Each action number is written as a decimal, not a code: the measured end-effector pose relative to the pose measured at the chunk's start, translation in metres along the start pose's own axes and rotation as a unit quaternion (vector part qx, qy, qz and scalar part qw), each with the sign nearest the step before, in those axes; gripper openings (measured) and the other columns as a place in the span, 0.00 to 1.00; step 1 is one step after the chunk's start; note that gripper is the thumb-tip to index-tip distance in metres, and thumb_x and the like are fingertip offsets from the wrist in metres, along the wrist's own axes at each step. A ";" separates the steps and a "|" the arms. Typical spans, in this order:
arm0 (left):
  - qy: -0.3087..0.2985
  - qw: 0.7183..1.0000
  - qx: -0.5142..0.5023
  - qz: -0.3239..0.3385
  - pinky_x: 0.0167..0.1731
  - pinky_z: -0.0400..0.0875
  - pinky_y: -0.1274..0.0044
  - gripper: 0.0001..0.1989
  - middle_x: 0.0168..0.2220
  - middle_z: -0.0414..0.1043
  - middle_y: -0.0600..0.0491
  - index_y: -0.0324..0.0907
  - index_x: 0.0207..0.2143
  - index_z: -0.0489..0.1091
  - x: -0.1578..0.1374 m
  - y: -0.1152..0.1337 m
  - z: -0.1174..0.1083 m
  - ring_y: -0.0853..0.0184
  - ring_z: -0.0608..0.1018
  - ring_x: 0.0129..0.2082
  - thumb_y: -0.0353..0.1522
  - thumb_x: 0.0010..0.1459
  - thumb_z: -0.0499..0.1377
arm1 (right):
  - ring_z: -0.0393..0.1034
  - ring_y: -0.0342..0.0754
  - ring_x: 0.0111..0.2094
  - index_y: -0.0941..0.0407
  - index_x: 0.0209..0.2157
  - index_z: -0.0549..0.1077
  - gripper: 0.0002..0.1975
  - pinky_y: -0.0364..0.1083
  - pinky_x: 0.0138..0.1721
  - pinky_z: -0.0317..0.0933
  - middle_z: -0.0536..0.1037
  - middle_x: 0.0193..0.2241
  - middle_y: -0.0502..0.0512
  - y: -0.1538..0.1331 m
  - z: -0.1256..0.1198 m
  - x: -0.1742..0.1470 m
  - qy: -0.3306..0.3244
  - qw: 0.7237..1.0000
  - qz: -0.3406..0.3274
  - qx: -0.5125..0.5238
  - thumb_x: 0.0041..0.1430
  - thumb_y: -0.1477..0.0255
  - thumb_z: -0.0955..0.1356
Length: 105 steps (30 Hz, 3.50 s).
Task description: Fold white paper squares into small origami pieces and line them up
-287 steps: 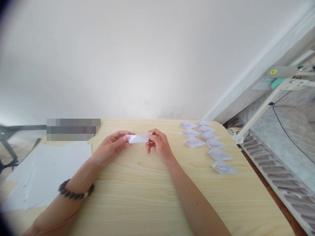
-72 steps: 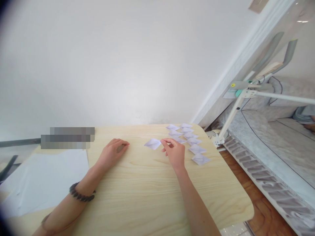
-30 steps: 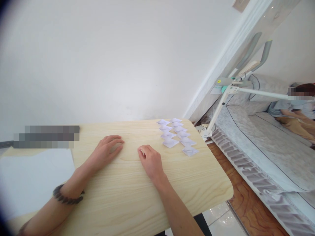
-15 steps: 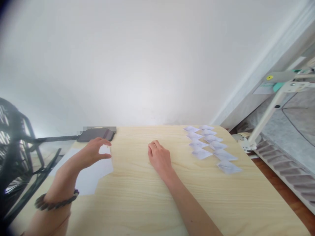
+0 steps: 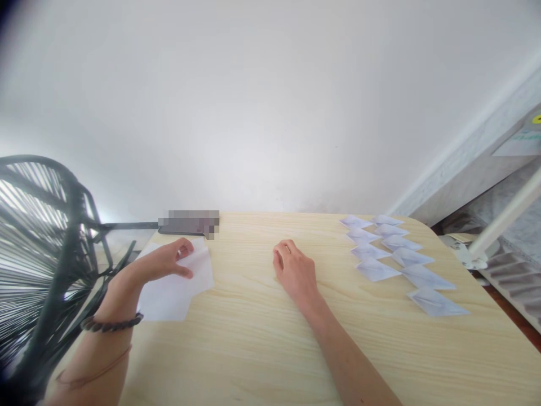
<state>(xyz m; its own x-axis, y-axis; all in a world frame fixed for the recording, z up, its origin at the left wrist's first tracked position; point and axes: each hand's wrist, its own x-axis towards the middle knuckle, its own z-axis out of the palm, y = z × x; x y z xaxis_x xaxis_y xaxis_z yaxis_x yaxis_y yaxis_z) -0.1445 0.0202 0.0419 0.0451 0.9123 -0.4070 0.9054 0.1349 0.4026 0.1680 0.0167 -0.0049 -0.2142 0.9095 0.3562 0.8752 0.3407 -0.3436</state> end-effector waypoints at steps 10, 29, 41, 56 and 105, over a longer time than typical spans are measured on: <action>0.018 0.998 0.016 0.055 0.28 0.60 0.77 0.16 0.34 0.70 0.52 0.43 0.35 0.66 -0.026 0.040 -0.006 0.61 0.71 0.34 0.41 0.43 0.56 | 0.67 0.40 0.30 0.52 0.33 0.69 0.09 0.39 0.24 0.54 0.71 0.37 0.48 -0.002 0.000 0.000 0.007 1.000 -0.002 0.002 0.56 0.71 0.59; 0.141 0.956 -0.118 0.230 0.21 0.55 0.79 0.17 0.19 0.65 0.55 0.41 0.26 0.65 0.028 0.101 0.057 0.69 0.66 0.20 0.44 0.55 0.47 | 0.63 0.41 0.22 0.54 0.44 0.68 0.19 0.43 0.27 0.57 0.73 0.31 0.52 0.003 -0.004 0.001 -0.008 0.993 0.064 0.097 0.57 0.61 0.56; 0.059 0.904 -0.377 0.192 0.22 0.64 0.80 0.22 0.32 0.73 0.49 0.37 0.39 0.67 0.031 0.096 0.070 0.66 0.74 0.28 0.46 0.52 0.51 | 0.66 0.44 0.24 0.57 0.30 0.73 0.17 0.43 0.27 0.59 0.73 0.24 0.53 0.017 0.001 0.031 -0.044 0.948 0.112 0.295 0.49 0.58 0.63; 0.061 0.862 -0.482 0.144 0.19 0.67 0.79 0.21 0.30 0.74 0.48 0.38 0.38 0.65 0.034 0.101 0.077 0.64 0.76 0.26 0.45 0.50 0.54 | 0.66 0.43 0.20 0.57 0.37 0.67 0.18 0.42 0.22 0.60 0.74 0.21 0.52 0.014 -0.008 0.025 -0.163 0.855 0.113 0.479 0.50 0.59 0.64; -0.057 0.804 -0.579 0.124 0.29 0.65 0.77 0.23 0.38 0.70 0.49 0.42 0.47 0.63 0.030 0.108 0.067 0.65 0.73 0.33 0.42 0.51 0.55 | 0.64 0.46 0.40 0.51 0.39 0.73 0.17 0.46 0.37 0.59 0.68 0.41 0.54 0.030 -0.009 0.026 -0.030 0.912 -0.085 0.401 0.54 0.76 0.58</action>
<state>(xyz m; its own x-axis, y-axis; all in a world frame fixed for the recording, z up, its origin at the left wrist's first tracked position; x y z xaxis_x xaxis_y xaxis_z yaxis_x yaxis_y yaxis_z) -0.0175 0.0367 0.0181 0.2622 0.9339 -0.2430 -0.1345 0.2847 0.9491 0.1926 0.0484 0.0024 -0.3612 0.8304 0.4242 0.2338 0.5211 -0.8209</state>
